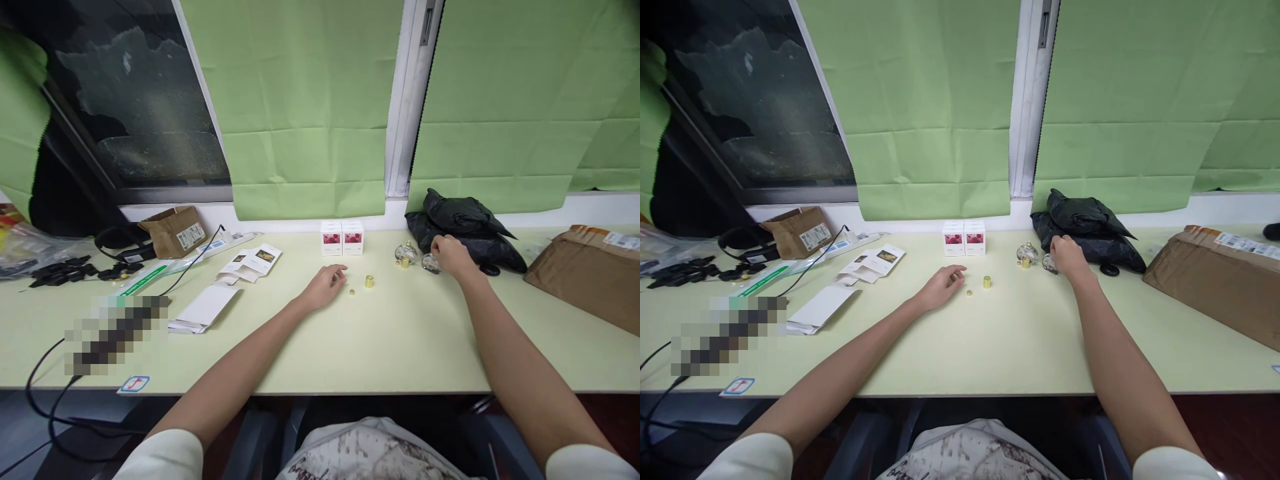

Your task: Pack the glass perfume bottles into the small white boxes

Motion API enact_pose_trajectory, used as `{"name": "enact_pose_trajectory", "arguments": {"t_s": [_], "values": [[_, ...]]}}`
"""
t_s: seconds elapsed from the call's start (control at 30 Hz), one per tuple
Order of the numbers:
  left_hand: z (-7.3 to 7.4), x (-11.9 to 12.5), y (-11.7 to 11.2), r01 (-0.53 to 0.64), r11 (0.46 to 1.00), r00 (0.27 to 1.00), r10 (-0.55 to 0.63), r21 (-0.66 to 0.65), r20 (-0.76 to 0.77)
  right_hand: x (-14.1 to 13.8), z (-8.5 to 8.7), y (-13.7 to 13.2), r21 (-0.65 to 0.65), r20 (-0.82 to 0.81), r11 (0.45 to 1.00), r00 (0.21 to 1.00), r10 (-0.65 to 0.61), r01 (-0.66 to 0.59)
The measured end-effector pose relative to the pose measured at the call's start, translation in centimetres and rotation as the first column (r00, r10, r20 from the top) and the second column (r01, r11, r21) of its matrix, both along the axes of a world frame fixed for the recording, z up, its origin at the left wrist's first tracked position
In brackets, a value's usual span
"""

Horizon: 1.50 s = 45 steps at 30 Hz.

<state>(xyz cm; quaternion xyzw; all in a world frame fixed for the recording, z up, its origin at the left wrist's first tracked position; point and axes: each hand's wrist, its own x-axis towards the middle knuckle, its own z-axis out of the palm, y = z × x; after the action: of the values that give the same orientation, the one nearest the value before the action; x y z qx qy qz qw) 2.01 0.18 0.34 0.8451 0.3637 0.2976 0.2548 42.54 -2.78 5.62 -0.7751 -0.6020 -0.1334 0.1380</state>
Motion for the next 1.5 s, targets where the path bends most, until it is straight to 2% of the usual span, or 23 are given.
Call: {"name": "enact_pose_trajectory", "arguments": {"t_s": [0.3, 0.37, 0.47, 0.53, 0.6, 0.67, 0.77, 0.9, 1.03, 1.1, 1.23, 1.33, 1.4, 1.5], "values": [[-0.1, 0.1, 0.1, -0.012, 1.000, 1.000, 0.012, 0.018, -0.010, -0.1, -0.1, 0.0, 0.010, -0.017, 0.999, 0.999, 0.031, -0.030], [-0.2, 0.1, 0.2, -0.011, 1.000, 1.000, 0.012, 0.020, -0.011, -0.3, -0.1, -0.1, 0.055, -0.004, 0.998, 0.999, 0.037, -0.037], [-0.1, 0.1, 0.2, -0.019, 0.999, 1.000, 0.020, 0.036, -0.020, -2.0, 0.1, -0.1, 0.209, 0.001, 0.973, 0.995, 0.105, -0.102], [0.1, 0.1, 0.1, -0.044, 0.997, 0.998, 0.046, 0.064, -0.034, -4.3, 0.2, -0.2, 0.262, -0.043, 0.925, 0.954, 0.298, -0.277], [0.3, 0.0, 0.1, -0.088, 0.991, 0.994, 0.094, 0.101, -0.048, -7.4, 0.0, -0.5, 0.239, -0.143, 0.827, 0.824, 0.548, -0.508], [0.4, -0.1, 0.2, -0.141, 0.981, 0.988, 0.149, 0.131, -0.049, -10.4, -0.4, -0.9, 0.186, -0.257, 0.732, 0.686, 0.681, -0.656], [0.4, -0.2, 0.4, -0.199, 0.968, 0.977, 0.207, 0.152, -0.040, -13.9, -1.0, -1.8, 0.057, -0.365, 0.635, 0.576, 0.732, -0.771], [0.4, -0.2, 0.5, -0.231, 0.958, 0.971, 0.239, 0.172, -0.029, -15.6, -1.4, -2.7, -0.017, -0.423, 0.581, 0.533, 0.733, -0.814], [0.4, -0.2, 0.4, -0.222, 0.960, 0.973, 0.230, 0.173, -0.027, -16.6, -1.6, -3.2, -0.027, -0.395, 0.514, 0.481, 0.783, -0.858], [0.4, -0.2, 0.3, -0.222, 0.960, 0.973, 0.230, 0.173, -0.027, -17.2, -1.7, -3.4, -0.041, -0.372, 0.497, 0.475, 0.798, -0.867], [0.4, -0.3, 0.4, -0.221, 0.959, 0.973, 0.230, 0.179, -0.027, -17.5, -1.8, -3.7, -0.071, -0.309, 0.506, 0.501, 0.808, -0.860], [0.3, -0.3, 0.4, -0.221, 0.957, 0.973, 0.231, 0.186, -0.030, -15.8, -2.2, -3.9, -0.080, -0.244, 0.552, 0.553, 0.796, -0.830], [0.3, -0.3, 0.5, -0.219, 0.959, 0.973, 0.228, 0.181, -0.030, -13.6, -2.7, -4.0, -0.071, -0.173, 0.627, 0.629, 0.758, -0.776], [0.3, -0.3, 0.4, -0.207, 0.962, 0.976, 0.216, 0.177, -0.031, -9.6, -3.6, -4.2, -0.068, -0.035, 0.787, 0.790, 0.612, -0.613]]}}
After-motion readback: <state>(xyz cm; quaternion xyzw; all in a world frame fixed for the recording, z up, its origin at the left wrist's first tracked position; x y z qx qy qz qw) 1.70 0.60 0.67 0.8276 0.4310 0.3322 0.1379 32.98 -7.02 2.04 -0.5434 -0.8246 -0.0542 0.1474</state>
